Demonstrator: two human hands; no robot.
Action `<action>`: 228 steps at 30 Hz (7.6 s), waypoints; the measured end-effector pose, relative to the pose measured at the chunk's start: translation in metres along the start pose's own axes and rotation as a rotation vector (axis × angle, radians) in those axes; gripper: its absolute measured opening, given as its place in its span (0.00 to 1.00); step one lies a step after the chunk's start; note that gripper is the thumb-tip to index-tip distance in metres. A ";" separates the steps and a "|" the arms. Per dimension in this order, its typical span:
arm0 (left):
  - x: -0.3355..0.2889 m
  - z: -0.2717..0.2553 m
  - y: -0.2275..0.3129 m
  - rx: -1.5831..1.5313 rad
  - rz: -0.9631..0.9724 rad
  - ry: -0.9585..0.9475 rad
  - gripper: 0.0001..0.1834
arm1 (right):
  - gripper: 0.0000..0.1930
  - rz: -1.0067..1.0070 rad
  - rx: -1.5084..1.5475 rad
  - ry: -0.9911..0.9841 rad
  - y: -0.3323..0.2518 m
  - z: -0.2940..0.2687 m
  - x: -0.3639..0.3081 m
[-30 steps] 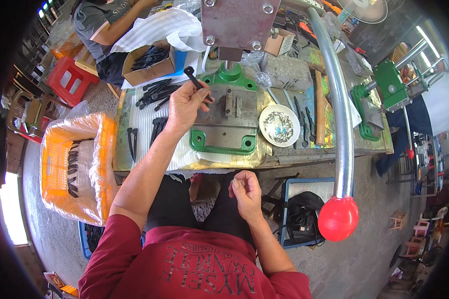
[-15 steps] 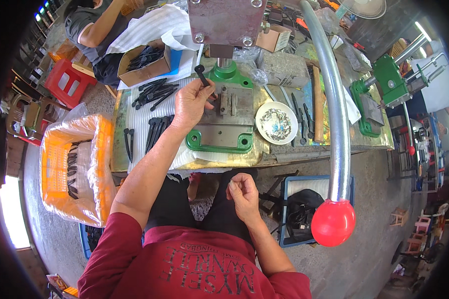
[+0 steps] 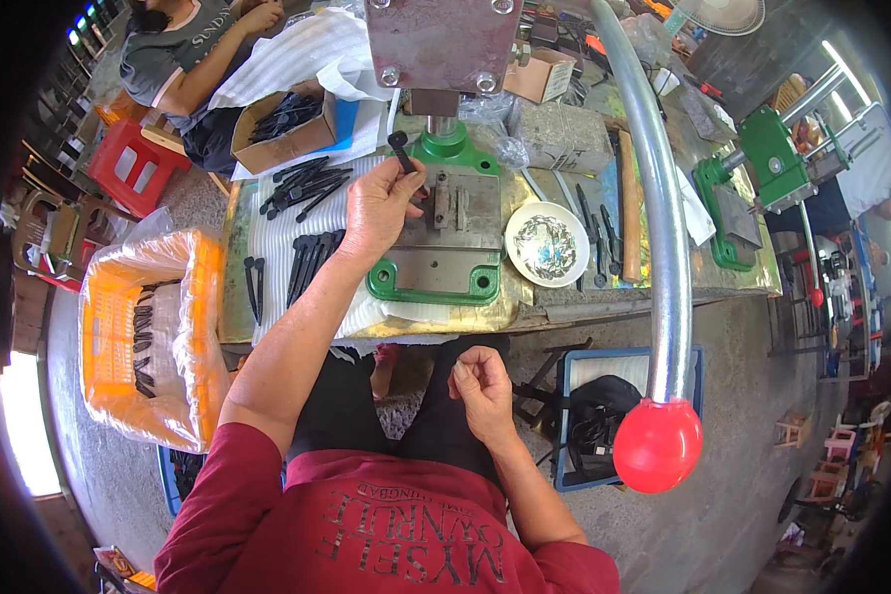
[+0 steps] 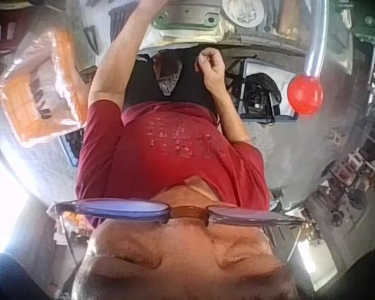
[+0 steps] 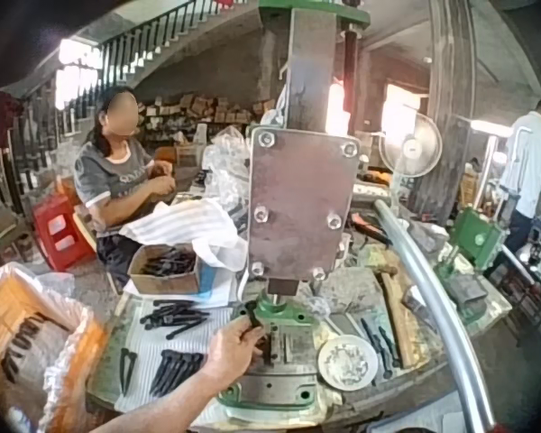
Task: The person inserts metal fasteners into plastic straps by hand, positions each strap onto a press machine, and pulls the press handle to secure the fasteners.
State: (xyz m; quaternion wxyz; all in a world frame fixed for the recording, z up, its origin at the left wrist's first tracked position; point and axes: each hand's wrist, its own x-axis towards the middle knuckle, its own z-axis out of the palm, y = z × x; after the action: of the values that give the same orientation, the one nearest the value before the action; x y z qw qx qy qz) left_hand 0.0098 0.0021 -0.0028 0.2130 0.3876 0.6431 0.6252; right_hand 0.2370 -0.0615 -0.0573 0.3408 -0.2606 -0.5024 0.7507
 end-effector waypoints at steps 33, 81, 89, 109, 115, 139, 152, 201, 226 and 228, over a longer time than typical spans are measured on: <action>0.007 -0.001 -0.001 0.266 0.350 -0.092 0.06 | 0.24 -1.141 -0.378 0.152 -0.183 0.003 0.005; 0.006 -0.003 -0.001 0.208 0.339 -0.106 0.08 | 0.09 -0.623 -1.009 0.076 -0.246 0.063 -0.010; 0.005 -0.001 -0.008 0.209 0.380 -0.094 0.08 | 0.11 -0.573 -1.052 0.040 -0.255 0.064 -0.012; 0.009 -0.001 -0.012 0.231 0.362 -0.100 0.08 | 0.07 -1.051 -1.178 -0.107 -0.154 0.015 0.033; 0.010 0.001 -0.004 0.168 0.309 -0.061 0.08 | 0.11 -0.886 -1.058 -0.057 -0.214 0.043 0.003; -0.049 -0.045 0.024 -0.819 -0.216 -0.006 0.08 | 0.25 -1.069 -0.423 0.276 -0.171 0.011 0.000; -0.070 -0.062 0.021 -0.811 -0.213 0.048 0.08 | 0.09 -0.070 -0.434 0.179 -0.034 -0.001 -0.002; -0.003 -0.124 -0.044 1.179 -0.202 -0.034 0.11 | 0.10 0.058 -0.746 0.113 0.049 -0.027 0.003; -0.138 -0.076 0.032 0.074 -0.347 -0.653 0.06 | 0.07 -0.234 -0.577 -0.013 -0.035 0.028 0.007; -0.143 -0.070 0.028 -0.082 -0.513 -0.608 0.09 | 0.07 -0.174 -0.472 0.017 -0.032 0.025 0.006</action>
State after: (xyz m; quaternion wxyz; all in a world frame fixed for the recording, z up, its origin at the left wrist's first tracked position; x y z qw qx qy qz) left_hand 0.0506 -0.1545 0.0033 0.5582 0.3727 0.6011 0.4338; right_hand 0.2224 -0.0630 -0.0191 0.3381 -0.2952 -0.6814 0.5782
